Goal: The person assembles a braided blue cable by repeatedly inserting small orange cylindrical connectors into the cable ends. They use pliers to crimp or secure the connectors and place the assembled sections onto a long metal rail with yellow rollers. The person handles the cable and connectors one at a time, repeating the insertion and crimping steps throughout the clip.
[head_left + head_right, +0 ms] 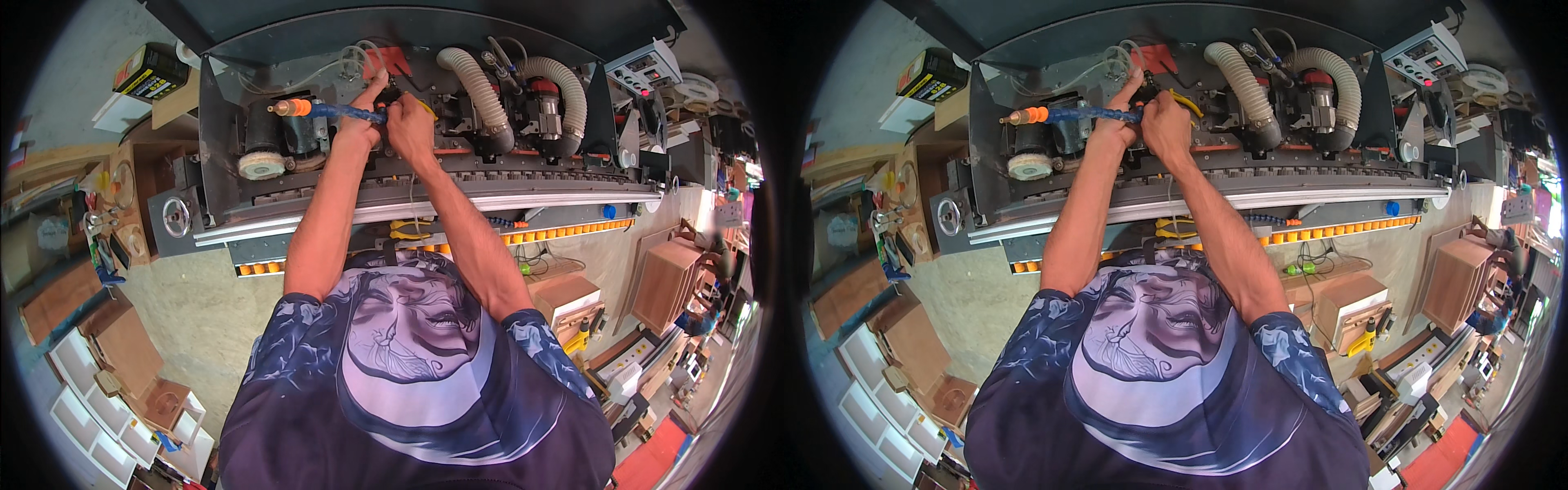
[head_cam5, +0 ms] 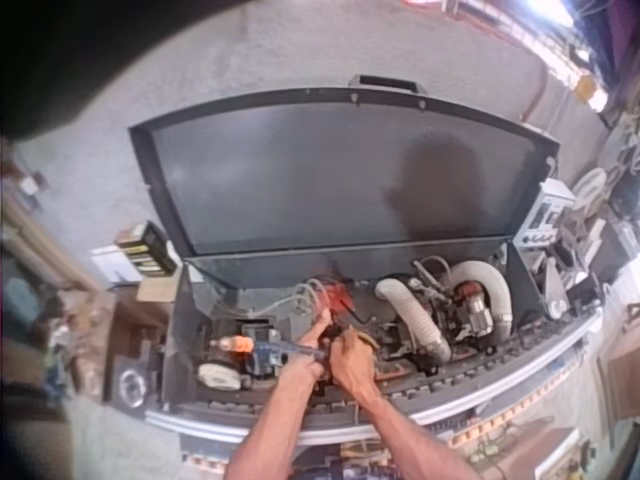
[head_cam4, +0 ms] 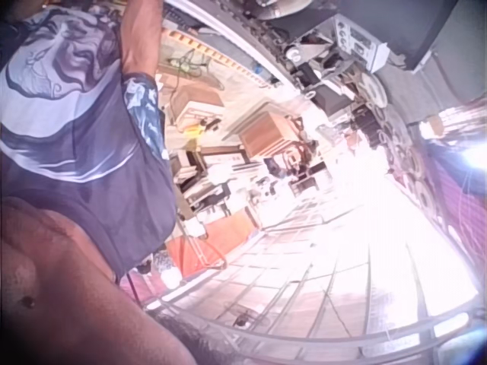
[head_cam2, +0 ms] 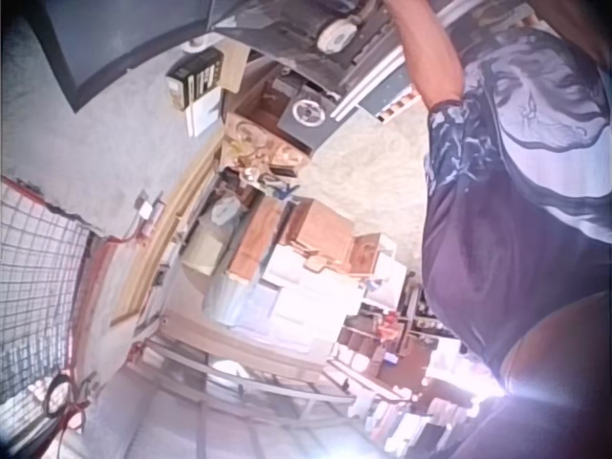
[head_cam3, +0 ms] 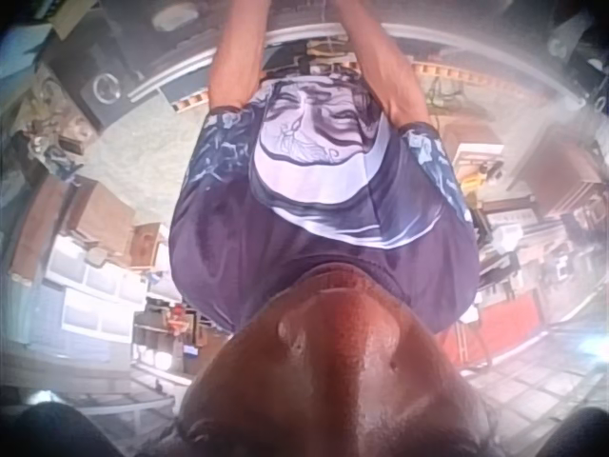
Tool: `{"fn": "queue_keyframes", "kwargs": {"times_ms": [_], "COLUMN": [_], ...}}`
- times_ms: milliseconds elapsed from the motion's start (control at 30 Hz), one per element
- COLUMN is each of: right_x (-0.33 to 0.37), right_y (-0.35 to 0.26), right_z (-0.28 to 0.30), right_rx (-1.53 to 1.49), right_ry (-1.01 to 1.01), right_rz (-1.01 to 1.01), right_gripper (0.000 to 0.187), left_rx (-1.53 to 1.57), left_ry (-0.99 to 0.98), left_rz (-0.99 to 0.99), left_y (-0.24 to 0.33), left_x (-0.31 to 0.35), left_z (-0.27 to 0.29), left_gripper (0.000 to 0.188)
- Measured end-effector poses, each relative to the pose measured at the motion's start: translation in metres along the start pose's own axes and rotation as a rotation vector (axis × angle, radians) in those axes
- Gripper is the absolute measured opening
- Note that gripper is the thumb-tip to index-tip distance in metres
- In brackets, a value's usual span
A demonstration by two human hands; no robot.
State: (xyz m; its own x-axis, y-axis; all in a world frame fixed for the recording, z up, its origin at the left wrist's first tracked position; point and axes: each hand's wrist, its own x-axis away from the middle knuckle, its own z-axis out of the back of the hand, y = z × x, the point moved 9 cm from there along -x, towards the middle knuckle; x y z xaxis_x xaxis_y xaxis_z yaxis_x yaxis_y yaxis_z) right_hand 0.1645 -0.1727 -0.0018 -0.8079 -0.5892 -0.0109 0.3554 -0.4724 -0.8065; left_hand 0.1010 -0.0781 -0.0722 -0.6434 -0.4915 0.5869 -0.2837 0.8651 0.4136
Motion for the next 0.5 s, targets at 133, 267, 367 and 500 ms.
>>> {"fn": "queue_keyframes", "kwargs": {"times_ms": [133,267,367,500], "right_x": [0.002,0.001,0.007,0.007], "right_y": [0.009,0.009,-0.005,-0.003], "right_z": [-0.003,-0.003,0.002,0.009], "right_rx": [-0.054,-0.048,0.064,0.108], "right_ry": [-0.019,-0.012,-0.005,-0.019], "right_rz": [-0.07,-0.065,-0.013,-0.028], "right_gripper": [0.03,0.028,0.026,0.027], "left_rx": [0.0,-0.005,0.004,0.022], "left_ry": [-0.012,0.02,0.004,-0.017], "left_rz": [0.029,0.041,0.041,0.047], "left_y": [-0.004,-0.005,-0.005,-0.009], "left_x": [0.0,-0.004,-0.006,0.002], "left_z": [-0.001,0.004,0.008,-0.004], "left_gripper": [0.035,0.034,0.034,0.036]}}
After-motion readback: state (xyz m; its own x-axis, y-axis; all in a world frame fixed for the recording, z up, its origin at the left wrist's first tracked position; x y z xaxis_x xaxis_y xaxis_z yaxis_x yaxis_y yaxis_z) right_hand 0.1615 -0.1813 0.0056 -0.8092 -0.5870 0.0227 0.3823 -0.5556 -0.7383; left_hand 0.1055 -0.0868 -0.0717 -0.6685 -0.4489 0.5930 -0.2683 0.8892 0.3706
